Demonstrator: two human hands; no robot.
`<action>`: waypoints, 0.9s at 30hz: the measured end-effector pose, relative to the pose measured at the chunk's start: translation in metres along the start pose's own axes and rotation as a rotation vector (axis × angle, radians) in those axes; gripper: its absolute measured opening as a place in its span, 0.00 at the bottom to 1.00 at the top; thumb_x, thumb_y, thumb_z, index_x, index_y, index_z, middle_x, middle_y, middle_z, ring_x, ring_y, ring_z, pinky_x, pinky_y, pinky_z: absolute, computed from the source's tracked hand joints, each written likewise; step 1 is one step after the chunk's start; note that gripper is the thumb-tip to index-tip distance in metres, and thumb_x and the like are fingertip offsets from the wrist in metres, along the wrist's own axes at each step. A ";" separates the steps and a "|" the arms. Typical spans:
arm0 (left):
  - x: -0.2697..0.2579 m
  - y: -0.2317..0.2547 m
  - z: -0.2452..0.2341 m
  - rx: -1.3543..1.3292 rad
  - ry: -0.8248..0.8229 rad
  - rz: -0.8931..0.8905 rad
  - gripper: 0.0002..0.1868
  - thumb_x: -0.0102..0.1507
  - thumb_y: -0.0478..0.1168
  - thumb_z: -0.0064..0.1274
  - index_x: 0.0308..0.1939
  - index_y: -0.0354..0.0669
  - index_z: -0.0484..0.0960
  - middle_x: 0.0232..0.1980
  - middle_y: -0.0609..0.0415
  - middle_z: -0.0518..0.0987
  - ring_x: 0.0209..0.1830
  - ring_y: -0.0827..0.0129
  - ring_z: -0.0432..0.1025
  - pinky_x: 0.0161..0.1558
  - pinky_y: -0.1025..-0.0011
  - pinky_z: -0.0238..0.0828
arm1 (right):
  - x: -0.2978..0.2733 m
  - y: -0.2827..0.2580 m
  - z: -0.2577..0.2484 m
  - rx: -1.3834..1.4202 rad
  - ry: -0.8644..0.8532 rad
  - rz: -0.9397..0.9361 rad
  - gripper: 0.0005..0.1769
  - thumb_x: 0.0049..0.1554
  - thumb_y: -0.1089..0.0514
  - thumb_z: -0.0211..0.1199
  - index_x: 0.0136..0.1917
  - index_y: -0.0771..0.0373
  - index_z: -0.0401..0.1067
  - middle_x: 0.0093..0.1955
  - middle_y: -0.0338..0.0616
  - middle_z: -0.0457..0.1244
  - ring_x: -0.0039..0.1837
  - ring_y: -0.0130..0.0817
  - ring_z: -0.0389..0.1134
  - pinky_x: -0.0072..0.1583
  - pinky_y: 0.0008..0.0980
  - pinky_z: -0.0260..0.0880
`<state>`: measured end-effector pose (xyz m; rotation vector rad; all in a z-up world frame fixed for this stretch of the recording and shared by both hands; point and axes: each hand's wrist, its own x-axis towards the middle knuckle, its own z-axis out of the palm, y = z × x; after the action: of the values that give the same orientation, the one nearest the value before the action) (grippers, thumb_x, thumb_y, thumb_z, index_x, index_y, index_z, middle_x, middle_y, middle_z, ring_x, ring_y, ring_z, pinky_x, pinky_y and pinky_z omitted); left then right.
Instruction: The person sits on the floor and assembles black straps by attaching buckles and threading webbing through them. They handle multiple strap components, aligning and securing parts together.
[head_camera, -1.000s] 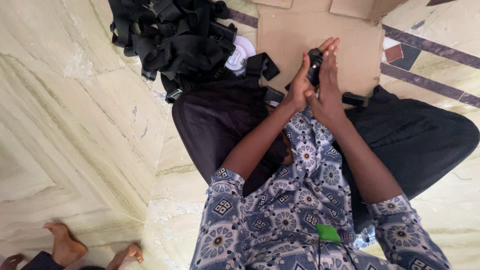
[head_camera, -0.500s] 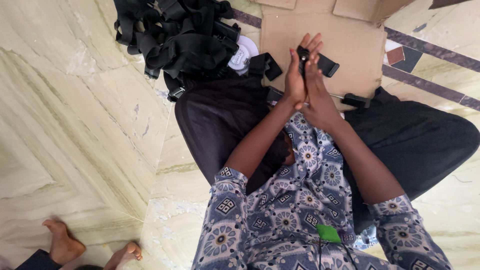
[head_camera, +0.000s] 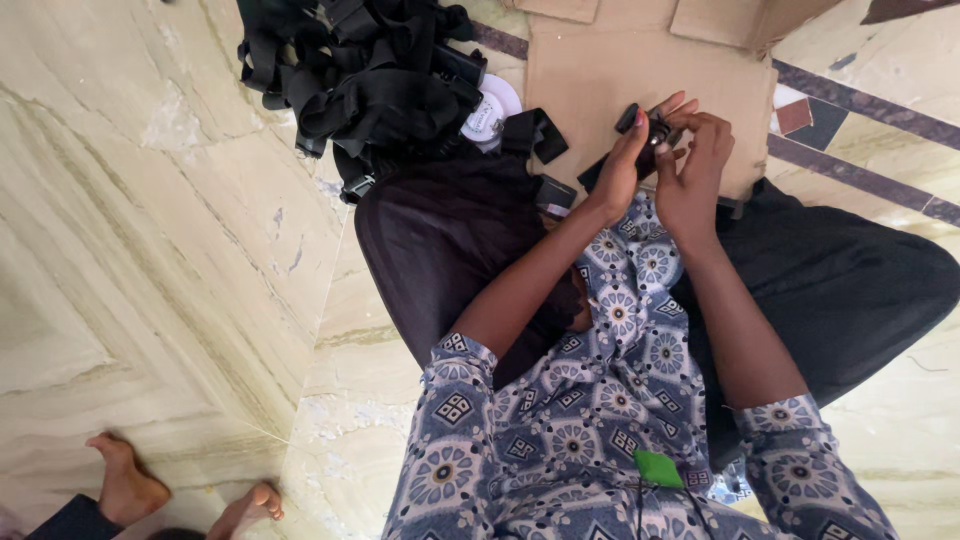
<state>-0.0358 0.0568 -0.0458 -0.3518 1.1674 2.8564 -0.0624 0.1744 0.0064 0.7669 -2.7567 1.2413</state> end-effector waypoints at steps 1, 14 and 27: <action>-0.001 0.000 -0.001 -0.033 -0.012 0.008 0.41 0.76 0.65 0.28 0.81 0.36 0.58 0.76 0.46 0.68 0.77 0.61 0.63 0.75 0.62 0.61 | 0.001 0.001 0.000 0.049 0.015 0.007 0.21 0.62 0.70 0.63 0.67 0.67 0.62 0.68 0.53 0.56 0.70 0.50 0.59 0.69 0.42 0.62; -0.002 0.000 0.003 -0.050 0.065 -0.026 0.44 0.76 0.68 0.28 0.73 0.29 0.70 0.60 0.43 0.80 0.55 0.64 0.78 0.59 0.65 0.75 | 0.009 0.046 0.007 0.801 -0.004 0.423 0.22 0.77 0.51 0.48 0.51 0.71 0.72 0.45 0.42 0.68 0.44 0.25 0.67 0.47 0.25 0.68; 0.019 -0.042 -0.040 0.048 0.375 0.083 0.41 0.78 0.66 0.29 0.60 0.27 0.77 0.37 0.45 0.83 0.36 0.69 0.75 0.43 0.72 0.74 | 0.015 -0.007 0.000 0.517 -0.230 0.328 0.13 0.65 0.70 0.61 0.63 0.70 0.75 0.50 0.41 0.71 0.45 0.24 0.67 0.50 0.26 0.70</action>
<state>-0.0412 0.0577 -0.1066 -0.8882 1.3278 2.9073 -0.0728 0.1640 0.0139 0.5066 -2.8450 2.1074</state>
